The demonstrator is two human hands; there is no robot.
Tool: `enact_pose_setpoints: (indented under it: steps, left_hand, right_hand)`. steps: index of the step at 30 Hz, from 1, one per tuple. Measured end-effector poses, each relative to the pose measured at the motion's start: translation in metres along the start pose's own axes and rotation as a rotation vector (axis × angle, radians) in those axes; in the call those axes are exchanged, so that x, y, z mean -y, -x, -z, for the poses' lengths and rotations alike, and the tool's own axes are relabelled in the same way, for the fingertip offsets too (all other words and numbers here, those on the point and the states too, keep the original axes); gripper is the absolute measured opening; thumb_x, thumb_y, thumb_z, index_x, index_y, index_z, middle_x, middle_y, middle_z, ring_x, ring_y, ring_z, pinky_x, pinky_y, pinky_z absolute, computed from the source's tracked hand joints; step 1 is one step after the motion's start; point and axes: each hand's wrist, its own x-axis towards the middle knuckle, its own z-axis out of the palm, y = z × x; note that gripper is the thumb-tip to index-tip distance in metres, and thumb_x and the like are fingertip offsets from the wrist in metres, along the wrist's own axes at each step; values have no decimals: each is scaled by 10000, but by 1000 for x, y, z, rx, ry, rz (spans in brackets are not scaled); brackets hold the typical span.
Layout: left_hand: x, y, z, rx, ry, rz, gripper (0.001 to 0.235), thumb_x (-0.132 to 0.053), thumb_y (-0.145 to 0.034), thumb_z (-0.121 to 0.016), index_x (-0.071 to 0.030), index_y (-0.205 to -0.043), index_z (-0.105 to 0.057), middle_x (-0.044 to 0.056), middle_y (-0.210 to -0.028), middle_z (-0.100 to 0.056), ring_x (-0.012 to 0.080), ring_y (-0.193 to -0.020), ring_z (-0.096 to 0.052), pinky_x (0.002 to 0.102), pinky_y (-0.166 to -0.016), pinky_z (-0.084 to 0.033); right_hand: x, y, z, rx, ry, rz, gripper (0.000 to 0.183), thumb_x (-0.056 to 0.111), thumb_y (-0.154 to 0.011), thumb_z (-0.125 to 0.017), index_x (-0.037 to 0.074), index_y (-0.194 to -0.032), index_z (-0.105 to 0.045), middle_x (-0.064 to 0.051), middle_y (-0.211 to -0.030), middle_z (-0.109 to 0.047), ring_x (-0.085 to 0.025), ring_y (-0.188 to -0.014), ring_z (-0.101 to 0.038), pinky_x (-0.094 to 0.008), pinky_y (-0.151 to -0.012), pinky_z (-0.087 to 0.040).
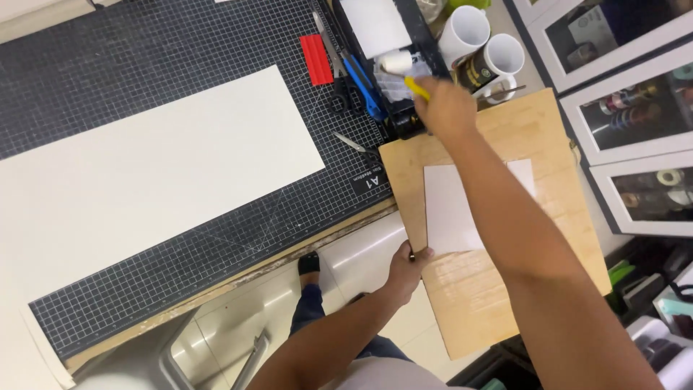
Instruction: The person stacks and aligns small white paper sheets, then retrieves a wooden board and places it on the table. They apply adhesive to a small paper sheet using a roller and press it onto a larger white sheet. The person smooths the mounted paper and lifts the larger sheet to show the result.
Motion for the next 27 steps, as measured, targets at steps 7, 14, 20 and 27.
enact_pose_setpoints:
  steps: [7, 14, 20, 27]
  left_hand:
    - [-16, 2, 11, 98, -42, 118, 378, -353, -1001, -689, -101, -1265, -589, 60, -1136, -636, 208, -1017, -657, 370, -786, -617]
    - [-18, 8, 8, 151, 6, 57, 437, -308, -1005, -725, -35, -1295, -545, 122, -1140, -605, 250, -1002, -654, 378, -748, -646]
    - [4, -7, 8, 158, 32, 42, 430, -283, -1002, -724, -36, -1302, -539, 120, -1134, -608, 220, -975, -659, 383, -747, -653]
    - [6, -4, 3, 96, 29, 38, 367, -225, -996, -723, -65, -1280, -554, 85, -1098, -633, 194, -911, -677, 343, -683, -663]
  right_hand:
    - [5, -10, 10, -47, 25, 78, 362, 282, -988, -678, 241, -1347, -704, -154, -922, -743, -379, -824, -735, -518, -643, -603]
    - [-25, 110, 81, -14, -13, 4, 353, 338, -989, -686, 291, -1336, -731, -172, -930, -726, -429, -857, -742, -560, -697, -609]
    - [-44, 297, 97, 14, 235, -149, 396, 448, -937, -644, 456, -1329, -702, -47, -786, -680, -345, -633, -731, -478, -553, -611]
    - [-45, 307, 26, -102, 218, -193, 381, 383, -919, -675, 349, -1295, -729, -70, -775, -654, -358, -582, -707, -500, -510, -593]
